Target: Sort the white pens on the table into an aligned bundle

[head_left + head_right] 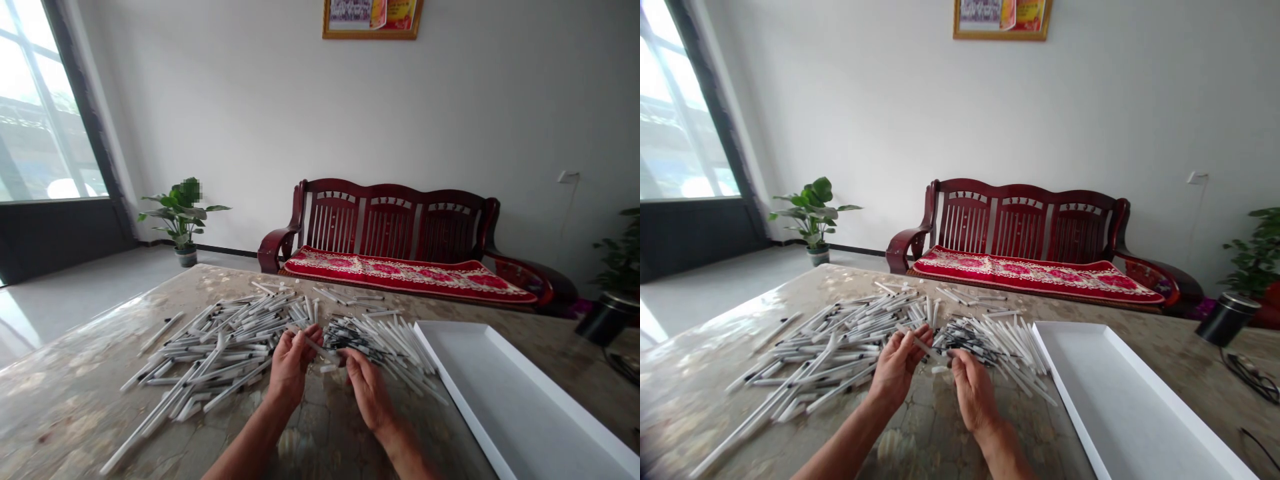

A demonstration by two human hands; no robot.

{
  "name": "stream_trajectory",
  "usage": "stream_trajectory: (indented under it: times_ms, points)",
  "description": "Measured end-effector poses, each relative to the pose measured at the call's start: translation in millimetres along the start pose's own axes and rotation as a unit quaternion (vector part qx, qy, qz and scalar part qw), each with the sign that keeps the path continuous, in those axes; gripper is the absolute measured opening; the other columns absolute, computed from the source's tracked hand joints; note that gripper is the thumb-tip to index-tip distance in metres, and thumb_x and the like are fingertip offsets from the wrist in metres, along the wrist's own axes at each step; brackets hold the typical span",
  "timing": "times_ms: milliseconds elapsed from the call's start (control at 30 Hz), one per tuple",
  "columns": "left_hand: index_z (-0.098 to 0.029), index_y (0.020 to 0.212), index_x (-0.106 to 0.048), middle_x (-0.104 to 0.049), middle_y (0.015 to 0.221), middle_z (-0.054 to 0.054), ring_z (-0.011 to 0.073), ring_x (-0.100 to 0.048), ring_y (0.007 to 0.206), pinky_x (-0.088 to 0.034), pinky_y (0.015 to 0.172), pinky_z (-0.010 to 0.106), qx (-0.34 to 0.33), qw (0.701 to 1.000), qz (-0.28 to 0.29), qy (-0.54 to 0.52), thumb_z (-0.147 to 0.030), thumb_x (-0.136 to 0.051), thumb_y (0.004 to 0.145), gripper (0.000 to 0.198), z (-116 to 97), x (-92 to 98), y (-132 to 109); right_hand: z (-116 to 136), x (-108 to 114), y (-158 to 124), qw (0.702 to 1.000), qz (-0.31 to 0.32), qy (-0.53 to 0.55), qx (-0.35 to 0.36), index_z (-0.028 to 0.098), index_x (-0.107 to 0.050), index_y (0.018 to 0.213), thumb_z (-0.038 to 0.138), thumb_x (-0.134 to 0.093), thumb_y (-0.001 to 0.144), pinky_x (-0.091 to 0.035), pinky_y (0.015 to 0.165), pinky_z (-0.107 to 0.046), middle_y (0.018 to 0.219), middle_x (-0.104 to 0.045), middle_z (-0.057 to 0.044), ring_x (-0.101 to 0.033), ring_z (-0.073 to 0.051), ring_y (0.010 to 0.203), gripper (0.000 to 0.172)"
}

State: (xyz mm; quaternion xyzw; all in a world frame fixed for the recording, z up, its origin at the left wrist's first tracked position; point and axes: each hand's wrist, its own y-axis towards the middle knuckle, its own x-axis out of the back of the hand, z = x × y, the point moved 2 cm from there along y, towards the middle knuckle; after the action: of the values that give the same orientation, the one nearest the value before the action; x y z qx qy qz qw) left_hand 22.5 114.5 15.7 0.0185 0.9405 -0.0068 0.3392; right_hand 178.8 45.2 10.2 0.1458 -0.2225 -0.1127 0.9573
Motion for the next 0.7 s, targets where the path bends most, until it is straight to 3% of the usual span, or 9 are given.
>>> stream_trajectory:
  times_ms: [133,267,467,600,700]
  points:
    - [-0.019,0.083,-0.05,-0.075,0.107,0.013,0.027,-0.073,0.099,-0.057,0.093,0.043,0.035,0.999,0.022,-0.014,-0.045,-0.083,0.068,0.045,12.1,-2.5,-6.0,0.4,-7.6,-1.3,0.993,0.092,0.062,-0.044,0.02,-0.07,0.091,0.065,-0.032,0.097,-0.045,0.051,-0.024,0.066,-0.069,-0.002,-0.058,-0.015,0.049,0.059]
    - [-0.019,0.082,-0.05,-0.077,0.096,0.01,0.0246,-0.075,0.091,-0.059,0.089,0.041,0.026,1.0,0.008,-0.015,-0.047,-0.085,0.065,0.047,16.9,-3.3,-7.3,-6.6,-7.6,0.6,0.997,0.064,0.026,-0.028,0.021,-0.067,0.077,0.055,-0.043,0.096,-0.042,0.047,-0.022,0.057,-0.066,-0.001,-0.059,-0.015,0.047,0.046]
    - [-0.019,0.083,-0.052,-0.077,0.088,0.006,0.0206,-0.075,0.084,-0.059,0.085,0.037,-0.006,0.997,-0.078,-0.027,-0.041,-0.083,0.068,0.042,6.4,8.7,6.8,-12.9,5.8,4.2,0.987,-0.041,-0.155,0.028,0.022,-0.074,0.101,0.037,-0.049,0.093,-0.048,0.059,-0.026,0.07,-0.074,-0.005,-0.069,-0.02,0.064,0.03]
    - [-0.019,0.079,-0.051,-0.077,0.095,0.009,0.0217,-0.074,0.094,-0.058,0.087,0.036,0.012,0.997,-0.072,-0.029,-0.041,-0.081,0.071,0.038,8.7,9.5,6.1,-8.8,16.2,6.0,0.974,-0.083,-0.21,0.029,0.026,-0.072,0.111,0.042,-0.052,0.093,-0.052,0.068,-0.028,0.087,-0.077,-0.005,-0.073,-0.023,0.079,0.031]
    - [-0.02,0.079,-0.052,-0.076,0.1,0.01,0.0238,-0.072,0.102,-0.057,0.091,0.036,0.039,0.998,-0.036,-0.023,-0.04,-0.084,0.067,0.04,17.6,2.3,-4.3,-5.5,15.1,5.5,0.981,-0.074,-0.172,0.043,0.025,-0.072,0.109,0.042,-0.048,0.096,-0.053,0.077,-0.03,0.102,-0.077,-0.007,-0.073,-0.024,0.092,0.033]
